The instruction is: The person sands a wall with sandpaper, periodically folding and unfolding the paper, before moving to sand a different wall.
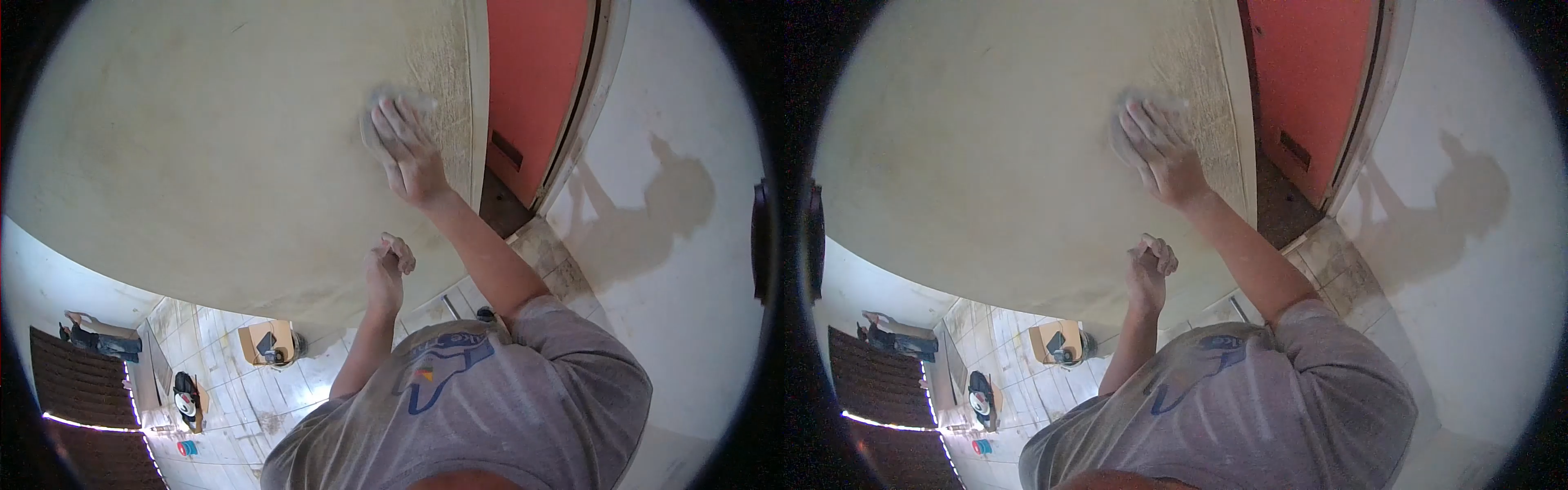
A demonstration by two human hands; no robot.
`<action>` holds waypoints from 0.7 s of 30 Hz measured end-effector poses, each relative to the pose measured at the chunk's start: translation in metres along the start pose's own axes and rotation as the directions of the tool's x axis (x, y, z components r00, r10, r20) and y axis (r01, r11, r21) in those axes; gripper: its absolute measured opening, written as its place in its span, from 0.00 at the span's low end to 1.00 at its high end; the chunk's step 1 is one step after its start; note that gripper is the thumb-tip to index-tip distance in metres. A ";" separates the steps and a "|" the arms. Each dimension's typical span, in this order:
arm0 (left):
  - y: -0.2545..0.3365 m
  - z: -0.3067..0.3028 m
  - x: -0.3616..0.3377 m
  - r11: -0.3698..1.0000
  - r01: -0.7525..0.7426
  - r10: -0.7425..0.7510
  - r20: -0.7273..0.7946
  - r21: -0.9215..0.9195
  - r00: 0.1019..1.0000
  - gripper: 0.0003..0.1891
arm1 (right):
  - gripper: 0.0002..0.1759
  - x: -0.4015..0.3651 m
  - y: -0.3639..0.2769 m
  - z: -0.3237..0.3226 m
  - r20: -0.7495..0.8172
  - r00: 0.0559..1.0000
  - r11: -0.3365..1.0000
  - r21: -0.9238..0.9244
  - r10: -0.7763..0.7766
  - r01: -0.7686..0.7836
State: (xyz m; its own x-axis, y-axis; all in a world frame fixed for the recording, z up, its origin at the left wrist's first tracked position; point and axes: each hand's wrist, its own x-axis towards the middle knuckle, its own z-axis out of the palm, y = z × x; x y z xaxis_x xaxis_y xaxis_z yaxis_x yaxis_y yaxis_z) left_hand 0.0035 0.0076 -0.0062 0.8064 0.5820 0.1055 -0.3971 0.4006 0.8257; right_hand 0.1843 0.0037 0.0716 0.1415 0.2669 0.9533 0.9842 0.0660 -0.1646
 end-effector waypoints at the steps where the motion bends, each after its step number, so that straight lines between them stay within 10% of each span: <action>1: -0.001 -0.003 -0.001 1.000 0.006 -0.006 -0.012 -0.003 1.000 0.15 | 0.33 -0.026 0.004 0.003 0.055 0.998 1.000 0.024 0.012 -0.013; 5: -0.007 -0.009 0.005 1.000 0.013 -0.013 -0.018 -0.026 1.000 0.15 | 0.34 -0.100 0.018 0.014 0.139 0.990 1.000 -0.029 0.013 -0.009; 21: 0.001 -0.002 0.006 0.997 -0.063 0.063 0.005 -0.049 0.998 0.19 | 0.37 0.012 0.008 0.007 0.019 0.994 0.988 -0.105 -0.108 0.110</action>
State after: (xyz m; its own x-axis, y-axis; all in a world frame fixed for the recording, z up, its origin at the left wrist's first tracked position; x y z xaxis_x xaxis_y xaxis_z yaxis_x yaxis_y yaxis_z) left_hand 0.0076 0.0129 -0.0060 0.7816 0.6029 0.1602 -0.4683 0.3975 0.7891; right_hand 0.1929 0.0143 0.0795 0.0322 0.2769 0.9604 0.9995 -0.0065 -0.0316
